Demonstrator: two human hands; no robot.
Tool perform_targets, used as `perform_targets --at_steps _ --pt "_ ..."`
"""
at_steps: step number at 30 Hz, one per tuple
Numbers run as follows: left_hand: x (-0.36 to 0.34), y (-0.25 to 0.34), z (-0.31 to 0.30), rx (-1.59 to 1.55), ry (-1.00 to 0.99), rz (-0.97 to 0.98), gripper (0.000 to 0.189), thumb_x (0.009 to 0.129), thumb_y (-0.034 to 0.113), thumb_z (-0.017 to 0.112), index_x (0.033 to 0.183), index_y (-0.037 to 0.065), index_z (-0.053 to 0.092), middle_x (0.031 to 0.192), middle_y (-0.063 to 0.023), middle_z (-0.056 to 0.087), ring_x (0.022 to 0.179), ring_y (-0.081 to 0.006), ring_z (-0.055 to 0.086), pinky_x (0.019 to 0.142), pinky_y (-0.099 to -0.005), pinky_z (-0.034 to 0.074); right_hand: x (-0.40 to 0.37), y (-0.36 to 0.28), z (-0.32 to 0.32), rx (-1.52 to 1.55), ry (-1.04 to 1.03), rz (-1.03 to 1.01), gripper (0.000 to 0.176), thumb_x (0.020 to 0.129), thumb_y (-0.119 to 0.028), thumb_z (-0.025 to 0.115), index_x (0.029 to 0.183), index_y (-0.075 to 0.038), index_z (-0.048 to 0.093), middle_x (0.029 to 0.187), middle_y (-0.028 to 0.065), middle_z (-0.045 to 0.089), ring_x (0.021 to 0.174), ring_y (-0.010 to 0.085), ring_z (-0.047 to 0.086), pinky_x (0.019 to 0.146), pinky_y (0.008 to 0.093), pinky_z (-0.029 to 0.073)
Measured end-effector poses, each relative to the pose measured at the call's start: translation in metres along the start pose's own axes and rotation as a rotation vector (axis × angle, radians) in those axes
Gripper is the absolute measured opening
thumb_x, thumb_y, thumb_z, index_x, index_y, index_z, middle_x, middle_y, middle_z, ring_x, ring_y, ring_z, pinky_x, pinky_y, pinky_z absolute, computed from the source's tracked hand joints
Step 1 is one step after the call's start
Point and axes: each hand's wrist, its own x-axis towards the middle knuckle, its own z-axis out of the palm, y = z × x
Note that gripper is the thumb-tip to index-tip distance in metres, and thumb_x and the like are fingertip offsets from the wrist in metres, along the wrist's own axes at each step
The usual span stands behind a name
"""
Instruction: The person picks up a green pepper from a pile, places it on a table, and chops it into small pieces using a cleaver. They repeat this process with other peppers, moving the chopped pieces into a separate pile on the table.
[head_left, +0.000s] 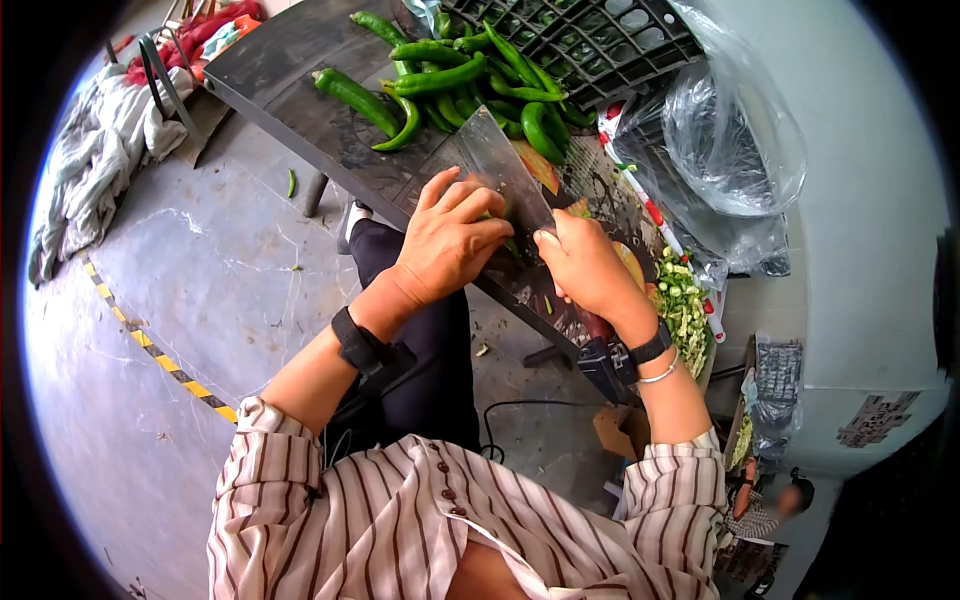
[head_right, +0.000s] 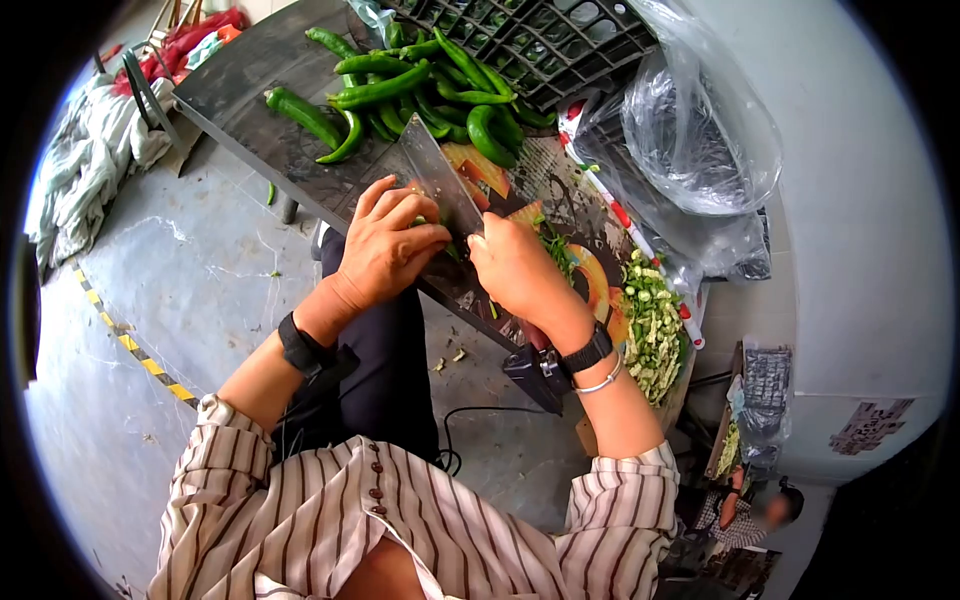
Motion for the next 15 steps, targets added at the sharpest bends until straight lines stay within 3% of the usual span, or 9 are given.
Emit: perform_targets --at_steps 3,12,14,15 --pt "0.001 -0.001 -0.006 -0.084 0.098 -0.057 0.022 0.069 0.015 0.077 0.091 0.017 0.070 0.098 0.0020 0.059 0.105 -0.0215 0.055 0.109 -0.0486 0.029 0.001 0.001 0.001 0.044 0.005 -0.026 0.021 0.090 -0.013 0.056 0.082 0.006 0.052 0.073 0.0286 0.057 0.073 0.0476 0.057 0.062 0.0484 0.045" --pt "0.000 -0.006 -0.007 -0.035 0.082 -0.088 0.016 0.070 0.014 0.075 0.085 0.017 0.069 0.096 0.0031 0.057 0.105 -0.0185 0.054 0.107 -0.0485 0.030 0.001 0.002 0.005 0.081 0.058 -0.043 0.022 0.090 -0.013 0.056 0.083 0.007 0.052 0.068 0.0280 0.057 0.067 0.0448 0.060 0.058 0.0471 0.045" --pt "0.001 -0.006 -0.009 -0.024 0.085 -0.079 0.016 0.070 0.014 0.075 0.085 0.017 0.069 0.096 0.0031 0.057 0.105 -0.0183 0.054 0.107 -0.0483 0.030 0.002 -0.015 -0.001 0.218 -0.005 0.125 0.022 0.090 -0.013 0.056 0.081 0.007 0.051 0.064 0.0261 0.057 0.063 0.0442 0.059 0.055 0.0467 0.045" --pt "0.001 -0.007 -0.009 -0.036 0.080 -0.079 0.015 0.070 0.014 0.075 0.084 0.017 0.069 0.095 0.0027 0.057 0.105 -0.0185 0.054 0.107 -0.0476 0.031 0.004 -0.016 -0.002 0.218 0.000 0.116 0.022 0.090 -0.013 0.056 0.081 0.007 0.051 0.064 0.0261 0.057 0.063 0.0442 0.059 0.055 0.0467 0.045"
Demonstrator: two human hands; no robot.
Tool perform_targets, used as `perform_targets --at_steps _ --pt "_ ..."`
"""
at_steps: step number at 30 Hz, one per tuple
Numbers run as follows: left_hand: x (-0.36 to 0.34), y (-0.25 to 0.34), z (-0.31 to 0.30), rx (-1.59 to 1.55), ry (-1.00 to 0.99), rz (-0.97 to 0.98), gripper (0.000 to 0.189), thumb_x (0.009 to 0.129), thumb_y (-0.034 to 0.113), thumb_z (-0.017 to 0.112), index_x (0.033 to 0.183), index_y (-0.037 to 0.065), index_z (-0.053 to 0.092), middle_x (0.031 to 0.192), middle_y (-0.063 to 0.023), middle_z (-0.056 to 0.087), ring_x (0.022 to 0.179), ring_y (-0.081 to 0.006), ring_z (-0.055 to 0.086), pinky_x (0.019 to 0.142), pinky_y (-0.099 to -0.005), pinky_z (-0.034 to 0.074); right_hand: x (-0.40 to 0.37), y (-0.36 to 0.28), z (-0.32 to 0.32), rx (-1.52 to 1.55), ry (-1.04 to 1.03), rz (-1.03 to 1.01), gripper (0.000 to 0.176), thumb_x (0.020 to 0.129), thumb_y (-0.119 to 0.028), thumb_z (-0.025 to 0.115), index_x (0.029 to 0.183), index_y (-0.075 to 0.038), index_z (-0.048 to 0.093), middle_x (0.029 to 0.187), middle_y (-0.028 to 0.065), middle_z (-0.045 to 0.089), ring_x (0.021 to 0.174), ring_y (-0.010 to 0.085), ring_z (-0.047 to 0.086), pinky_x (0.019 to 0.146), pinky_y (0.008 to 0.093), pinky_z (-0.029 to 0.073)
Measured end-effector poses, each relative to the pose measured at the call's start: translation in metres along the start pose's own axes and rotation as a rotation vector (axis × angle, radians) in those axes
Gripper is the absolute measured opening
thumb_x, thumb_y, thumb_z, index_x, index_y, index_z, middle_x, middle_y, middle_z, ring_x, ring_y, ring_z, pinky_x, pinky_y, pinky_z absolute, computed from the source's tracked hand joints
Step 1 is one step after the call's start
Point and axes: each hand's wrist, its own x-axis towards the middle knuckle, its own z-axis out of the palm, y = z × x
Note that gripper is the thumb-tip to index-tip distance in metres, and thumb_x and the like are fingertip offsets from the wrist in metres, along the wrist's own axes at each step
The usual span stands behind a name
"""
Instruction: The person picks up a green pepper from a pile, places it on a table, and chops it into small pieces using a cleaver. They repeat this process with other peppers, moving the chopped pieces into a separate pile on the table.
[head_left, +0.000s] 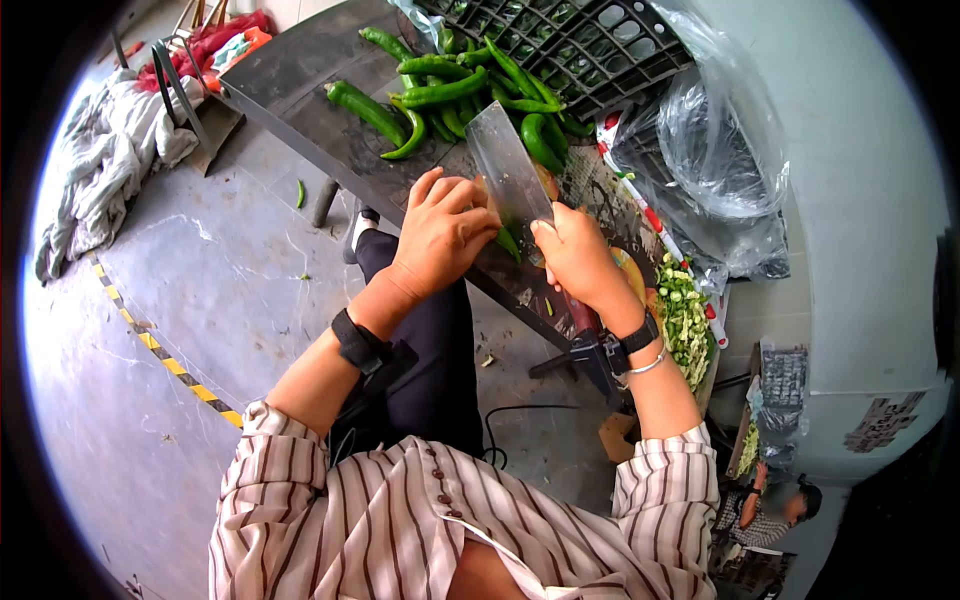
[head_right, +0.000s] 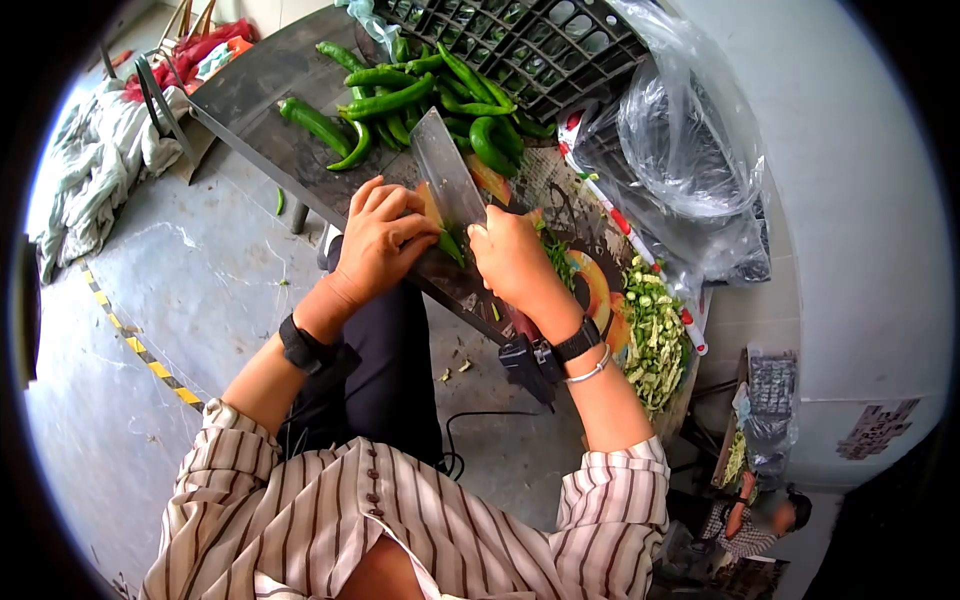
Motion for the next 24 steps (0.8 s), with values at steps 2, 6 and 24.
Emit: perform_targets --at_steps 2,6,24 --pt "-0.001 -0.002 0.000 -0.004 0.002 0.006 0.014 0.071 0.015 0.075 0.083 0.017 0.068 0.095 0.0023 0.057 0.105 -0.0186 0.054 0.107 -0.0470 0.031 0.007 0.004 0.001 0.019 0.022 -0.018 0.022 0.091 -0.012 0.055 0.081 0.007 0.052 0.060 0.0241 0.056 0.056 0.0418 0.059 0.053 0.0450 0.046" --pt "-0.002 -0.004 0.000 -0.007 0.006 0.017 0.012 0.070 0.015 0.074 0.080 0.016 0.068 0.094 0.0012 0.057 0.102 -0.0195 0.054 0.105 -0.0446 0.033 0.008 0.025 0.001 -0.177 0.160 -0.297 0.022 0.091 -0.013 0.055 0.080 0.006 0.052 0.060 0.0237 0.057 0.055 0.0415 0.059 0.052 0.0444 0.046" --pt "0.001 -0.002 0.000 -0.035 0.045 0.027 0.011 0.070 0.014 0.073 0.078 0.015 0.066 0.090 0.0018 0.056 0.096 -0.0189 0.055 0.099 -0.0397 0.037 -0.003 -0.003 -0.001 -0.331 -0.031 -0.173 0.021 0.091 -0.011 0.054 0.082 0.008 0.052 0.074 0.0301 0.058 0.075 0.0479 0.059 0.064 0.0506 0.046"
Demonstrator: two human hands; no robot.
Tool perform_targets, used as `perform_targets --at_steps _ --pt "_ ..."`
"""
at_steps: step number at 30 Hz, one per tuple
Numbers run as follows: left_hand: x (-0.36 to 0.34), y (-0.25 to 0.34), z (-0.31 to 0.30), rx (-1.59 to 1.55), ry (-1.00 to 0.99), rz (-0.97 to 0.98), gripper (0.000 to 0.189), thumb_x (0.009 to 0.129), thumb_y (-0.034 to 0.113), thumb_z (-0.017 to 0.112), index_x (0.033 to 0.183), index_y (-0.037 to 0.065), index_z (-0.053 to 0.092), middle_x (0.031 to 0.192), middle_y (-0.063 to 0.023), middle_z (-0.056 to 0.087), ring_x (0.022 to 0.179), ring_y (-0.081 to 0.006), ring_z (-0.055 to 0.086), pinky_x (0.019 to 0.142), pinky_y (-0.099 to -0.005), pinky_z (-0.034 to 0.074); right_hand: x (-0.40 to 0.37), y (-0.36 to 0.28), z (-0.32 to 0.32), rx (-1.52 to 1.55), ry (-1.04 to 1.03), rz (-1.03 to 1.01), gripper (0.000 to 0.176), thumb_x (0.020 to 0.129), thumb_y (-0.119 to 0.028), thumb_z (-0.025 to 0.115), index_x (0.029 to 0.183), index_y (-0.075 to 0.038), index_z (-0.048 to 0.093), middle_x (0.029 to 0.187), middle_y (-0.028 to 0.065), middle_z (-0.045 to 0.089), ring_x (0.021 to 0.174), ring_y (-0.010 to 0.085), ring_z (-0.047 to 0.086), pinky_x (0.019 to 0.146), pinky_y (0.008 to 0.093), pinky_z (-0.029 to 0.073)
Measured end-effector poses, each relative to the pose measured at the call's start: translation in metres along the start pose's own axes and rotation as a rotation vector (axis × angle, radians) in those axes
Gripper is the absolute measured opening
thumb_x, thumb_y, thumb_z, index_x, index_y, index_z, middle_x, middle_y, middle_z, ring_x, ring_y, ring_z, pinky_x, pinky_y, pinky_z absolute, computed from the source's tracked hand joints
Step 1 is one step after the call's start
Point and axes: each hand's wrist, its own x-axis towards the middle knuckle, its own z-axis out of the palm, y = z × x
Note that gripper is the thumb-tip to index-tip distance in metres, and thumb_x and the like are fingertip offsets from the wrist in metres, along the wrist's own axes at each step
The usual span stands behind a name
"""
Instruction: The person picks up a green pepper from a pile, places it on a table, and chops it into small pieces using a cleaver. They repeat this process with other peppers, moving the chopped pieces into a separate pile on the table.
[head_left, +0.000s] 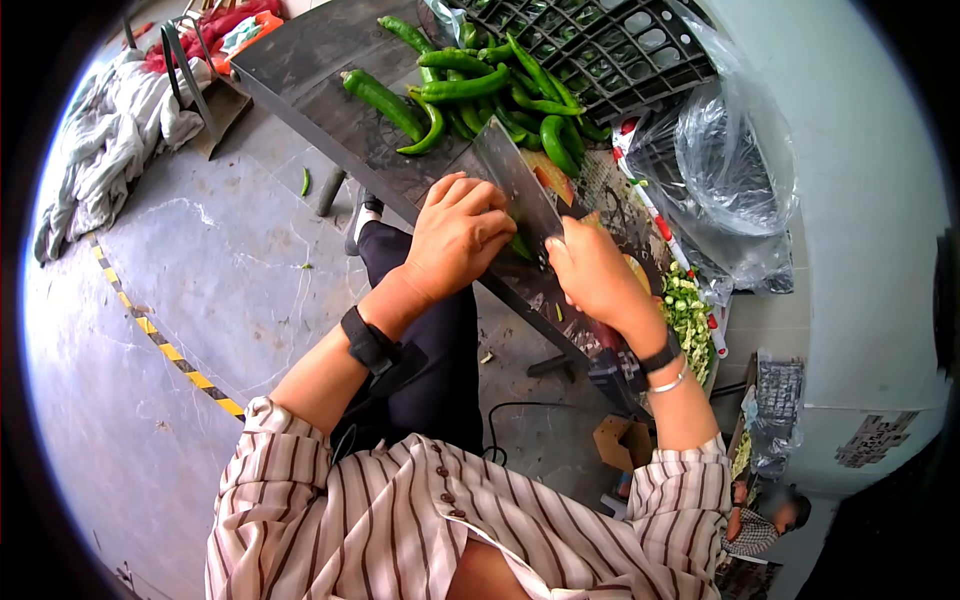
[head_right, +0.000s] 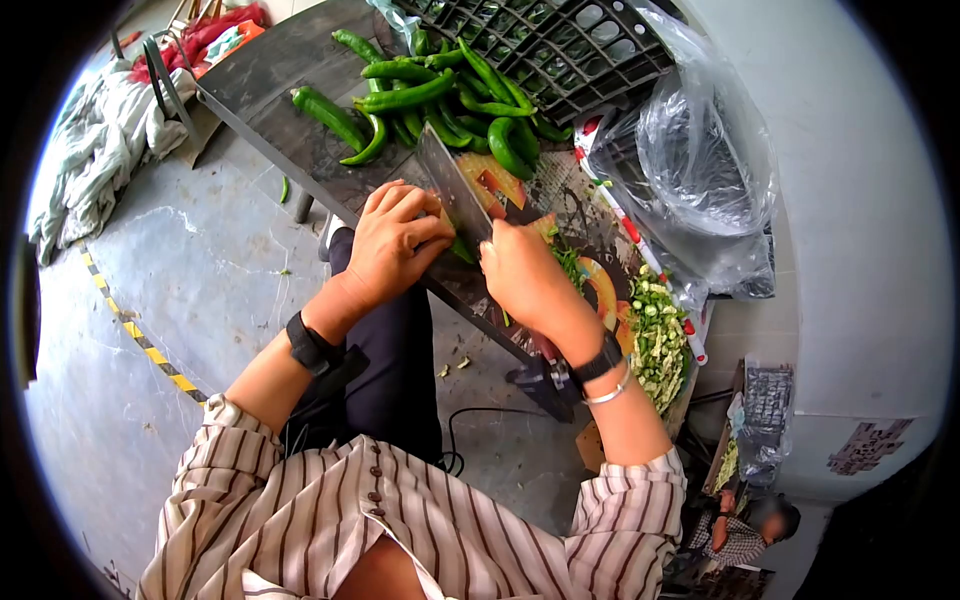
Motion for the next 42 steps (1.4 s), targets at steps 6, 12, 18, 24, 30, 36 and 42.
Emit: perform_targets --at_steps 6,12,18,24,30,36,42 --pt "-0.001 0.000 0.000 0.007 0.005 0.007 0.011 0.069 0.015 0.073 0.078 0.015 0.067 0.090 0.0010 0.056 0.096 -0.0197 0.055 0.100 -0.0398 0.037 0.016 0.006 0.011 0.143 0.080 0.036 0.022 0.092 -0.013 0.052 0.080 0.006 0.050 0.062 0.0220 0.058 0.055 0.0360 0.060 0.052 0.0432 0.047" --pt "-0.001 0.000 -0.001 0.019 0.006 0.010 0.014 0.068 0.015 0.076 0.080 0.015 0.069 0.091 0.0002 0.058 0.096 -0.0230 0.055 0.096 -0.0399 0.040 -0.001 0.010 0.003 0.308 0.131 0.079 0.022 0.095 -0.015 0.050 0.083 0.004 0.051 0.052 0.0109 0.053 0.039 0.0202 0.055 0.041 0.0349 0.044" --pt "-0.002 0.001 0.000 0.002 0.007 0.008 0.015 0.067 0.015 0.076 0.080 0.015 0.069 0.092 0.0004 0.059 0.097 -0.0230 0.056 0.096 -0.0395 0.040 -0.014 0.007 0.003 0.199 0.098 0.019 0.021 0.094 -0.014 0.053 0.084 0.004 0.053 0.057 0.0180 0.056 0.044 0.0283 0.058 0.045 0.0376 0.045" --pt "-0.003 0.001 -0.002 0.000 -0.004 -0.002 0.017 0.067 0.015 0.076 0.082 0.015 0.069 0.094 0.0004 0.060 0.098 -0.0234 0.056 0.095 -0.0395 0.040 -0.009 0.007 0.002 0.118 0.050 -0.011 0.022 0.094 -0.014 0.053 0.082 0.005 0.052 0.061 0.0208 0.058 0.045 0.0294 0.059 0.045 0.0385 0.045" --pt "-0.003 0.001 -0.002 -0.036 0.013 -0.041 0.018 0.067 0.014 0.077 0.084 0.014 0.069 0.094 0.0001 0.060 0.100 -0.0245 0.055 0.095 -0.0400 0.040 -0.009 0.001 -0.001 0.210 -0.053 0.129 0.022 0.094 -0.013 0.052 0.083 0.006 0.050 0.057 0.0178 0.056 0.046 0.0267 0.060 0.045 0.0385 0.046" --pt "-0.005 -0.002 0.001 -0.032 0.009 0.013 0.017 0.067 0.014 0.077 0.082 0.013 0.069 0.093 -0.0004 0.059 0.099 -0.0257 0.055 0.095 -0.0405 0.040 0.004 0.004 0.009 0.171 0.018 0.058 0.025 0.094 -0.014 0.050 0.081 0.008 0.050 0.057 0.0193 0.056 0.045 0.0277 0.059 0.045 0.0387 0.047" --pt "-0.005 -0.002 -0.003 -0.045 0.016 0.029 0.014 0.068 0.012 0.076 0.081 0.013 0.069 0.092 -0.0021 0.057 0.097 -0.0260 0.054 0.093 -0.0403 0.040 0.007 0.006 0.011 0.264 0.065 0.089 0.025 0.094 -0.014 0.051 0.081 0.008 0.050 0.056 0.0178 0.057 0.041 0.0252 0.059 0.043 0.0370 0.048"
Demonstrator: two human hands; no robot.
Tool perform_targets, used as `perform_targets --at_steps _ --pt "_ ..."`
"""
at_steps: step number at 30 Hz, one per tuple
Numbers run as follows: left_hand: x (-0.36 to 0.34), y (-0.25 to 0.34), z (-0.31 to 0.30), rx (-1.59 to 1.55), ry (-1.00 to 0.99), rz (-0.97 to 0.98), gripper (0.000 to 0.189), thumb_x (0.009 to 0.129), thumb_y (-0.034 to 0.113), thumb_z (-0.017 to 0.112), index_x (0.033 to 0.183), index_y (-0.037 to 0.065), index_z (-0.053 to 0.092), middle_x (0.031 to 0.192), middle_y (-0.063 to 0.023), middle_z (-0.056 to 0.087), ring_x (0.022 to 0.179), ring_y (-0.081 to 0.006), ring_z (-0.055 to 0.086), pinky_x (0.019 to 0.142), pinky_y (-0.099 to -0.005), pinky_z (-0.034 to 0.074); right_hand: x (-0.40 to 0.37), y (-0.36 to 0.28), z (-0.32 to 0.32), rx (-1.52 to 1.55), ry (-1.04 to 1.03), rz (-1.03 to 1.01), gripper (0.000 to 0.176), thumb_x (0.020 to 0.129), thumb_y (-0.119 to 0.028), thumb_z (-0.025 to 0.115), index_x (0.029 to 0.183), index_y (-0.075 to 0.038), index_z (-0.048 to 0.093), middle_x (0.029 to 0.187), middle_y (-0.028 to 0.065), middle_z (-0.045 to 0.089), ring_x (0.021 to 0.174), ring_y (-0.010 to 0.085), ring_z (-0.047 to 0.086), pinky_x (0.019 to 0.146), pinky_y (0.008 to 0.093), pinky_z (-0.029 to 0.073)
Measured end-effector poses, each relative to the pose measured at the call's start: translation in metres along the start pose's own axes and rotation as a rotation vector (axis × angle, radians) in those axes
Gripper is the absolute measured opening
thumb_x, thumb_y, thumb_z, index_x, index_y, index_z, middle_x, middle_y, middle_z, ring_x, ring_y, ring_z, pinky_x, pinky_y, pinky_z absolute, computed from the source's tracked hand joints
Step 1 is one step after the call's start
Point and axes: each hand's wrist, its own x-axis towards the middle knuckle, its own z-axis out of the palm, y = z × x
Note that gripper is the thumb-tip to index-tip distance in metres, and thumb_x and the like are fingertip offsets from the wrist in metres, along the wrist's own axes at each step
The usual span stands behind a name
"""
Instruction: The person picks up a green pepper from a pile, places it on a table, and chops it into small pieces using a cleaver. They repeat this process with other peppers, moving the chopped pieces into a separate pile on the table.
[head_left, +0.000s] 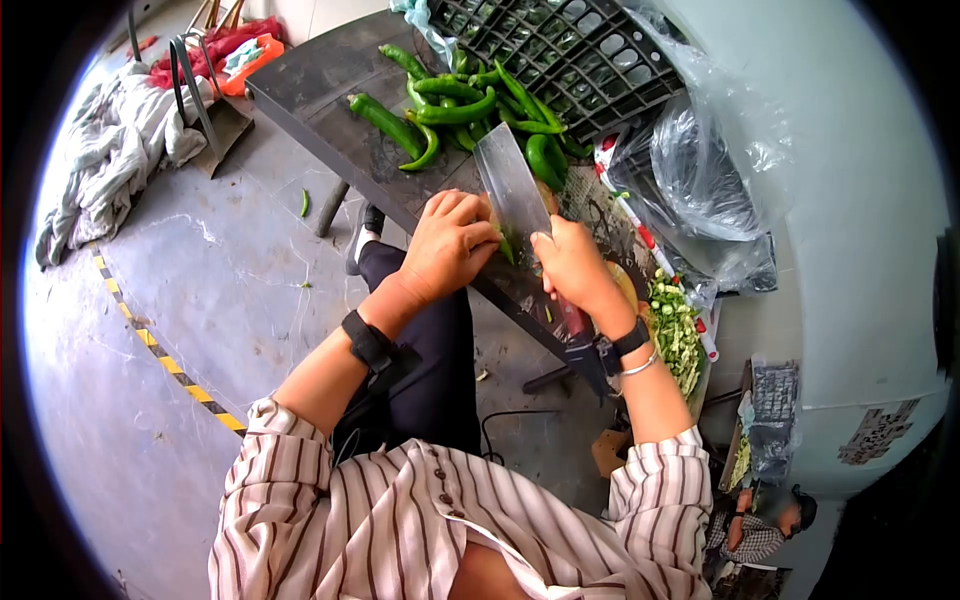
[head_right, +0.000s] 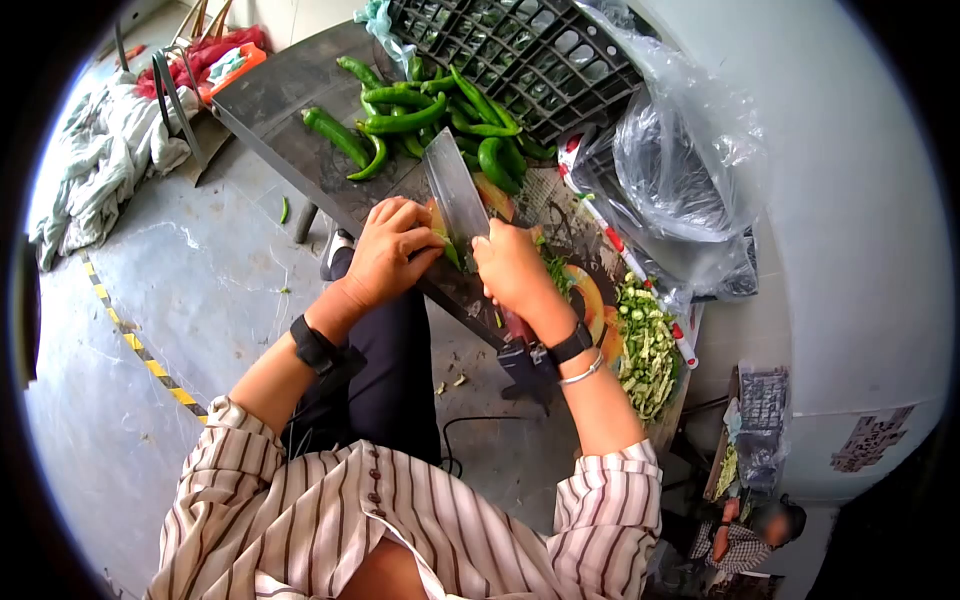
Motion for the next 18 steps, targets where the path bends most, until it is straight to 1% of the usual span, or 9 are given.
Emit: perform_targets --at_steps 3,5,6,7,9,10,12,16,18 --pt "0.000 0.000 0.000 -0.005 -0.017 -0.015 0.013 0.068 0.012 0.076 0.080 0.012 0.069 0.093 -0.0031 0.057 0.096 -0.0259 0.054 0.093 -0.0396 0.041 -0.002 0.003 0.000 -0.030 0.054 -0.042 0.021 0.092 -0.011 0.053 0.083 0.007 0.052 0.057 0.0190 0.057 0.042 0.0272 0.058 0.044 0.0382 0.047" --pt "0.000 -0.001 0.001 0.021 -0.010 -0.007 0.013 0.068 0.011 0.076 0.080 0.012 0.069 0.092 -0.0026 0.057 0.096 -0.0255 0.054 0.093 -0.0393 0.041 -0.002 0.009 -0.002 -0.188 0.163 -0.208 0.020 0.092 -0.011 0.053 0.083 0.007 0.051 0.057 0.0210 0.057 0.045 0.0311 0.059 0.045 0.0404 0.046" --pt "-0.001 -0.001 0.002 0.018 -0.011 -0.007 0.013 0.068 0.011 0.076 0.080 0.012 0.069 0.092 -0.0026 0.057 0.096 -0.0255 0.054 0.093 -0.0393 0.041 -0.004 0.008 -0.004 -0.240 0.153 -0.200 0.020 0.092 -0.011 0.052 0.085 0.007 0.052 0.059 0.0234 0.057 0.051 0.0363 0.061 0.050 0.0437 0.047" --pt "-0.001 -0.001 0.002 0.018 -0.008 -0.006 0.014 0.068 0.011 0.076 0.080 0.012 0.068 0.092 -0.0023 0.057 0.097 -0.0252 0.054 0.093 -0.0392 0.041 -0.007 0.007 -0.004 -0.243 0.154 -0.200 0.020 0.092 -0.011 0.052 0.085 0.007 0.052 0.059 0.0234 0.057 0.051 0.0363 0.061 0.050 0.0437 0.047" --pt "0.000 -0.002 0.002 0.019 0.004 -0.010 0.014 0.068 0.011 0.076 0.080 0.012 0.068 0.093 -0.0020 0.057 0.097 -0.0249 0.055 0.093 -0.0391 0.041 -0.014 -0.001 -0.006 -0.066 0.039 -0.132 0.020 0.096 -0.014 0.050 0.088 0.004 0.053 0.054 0.0087 0.055 0.041 0.0149 0.055 0.040 0.0307 0.044" --pt "0.000 -0.001 0.002 0.006 0.008 -0.009 0.014 0.068 0.011 0.076 0.080 0.012 0.068 0.093 -0.0016 0.058 0.097 -0.0247 0.055 0.093 -0.0390 0.041 -0.016 -0.005 -0.006 -0.069 0.033 -0.132 0.020 0.096 -0.014 0.050 0.088 0.004 0.053 0.054 0.0087 0.055 0.041 0.0149 0.055 0.040 0.0307 0.044" --pt "-0.001 0.000 0.002 -0.008 0.007 -0.018 0.015 0.068 0.011 0.076 0.079 0.013 0.067 0.093 -0.0012 0.058 0.097 -0.0245 0.055 0.093 -0.0389 0.041 -0.019 -0.010 -0.004 -0.081 0.002 -0.015 0.021 0.093 -0.014 0.052 0.087 0.007 0.054 0.061 0.0246 0.057 0.058 0.0398 0.062 0.056 0.0458 0.047" --pt "-0.001 0.000 0.002 0.007 -0.010 -0.024 0.015 0.068 0.011 0.076 0.080 0.013 0.067 0.095 -0.0007 0.059 0.098 -0.0244 0.055 0.093 -0.0388 0.041 -0.017 -0.004 -0.002 -0.123 -0.007 -0.048 0.023 0.093 -0.014 0.052 0.086 0.008 0.053 0.065 0.0261 0.058 0.062 0.0418 0.062 0.057 0.0467 0.047" --pt "-0.001 0.000 0.002 0.009 -0.017 -0.036 0.015 0.068 0.011 0.076 0.080 0.013 0.067 0.095 -0.0005 0.059 0.098 -0.0244 0.055 0.093 -0.0388 0.041 -0.013 0.003 -0.002 -0.208 -0.001 -0.138 0.022 0.096 -0.015 0.052 0.087 0.005 0.052 0.054 0.0097 0.056 0.040 0.0174 0.055 0.041 0.0321 0.045"
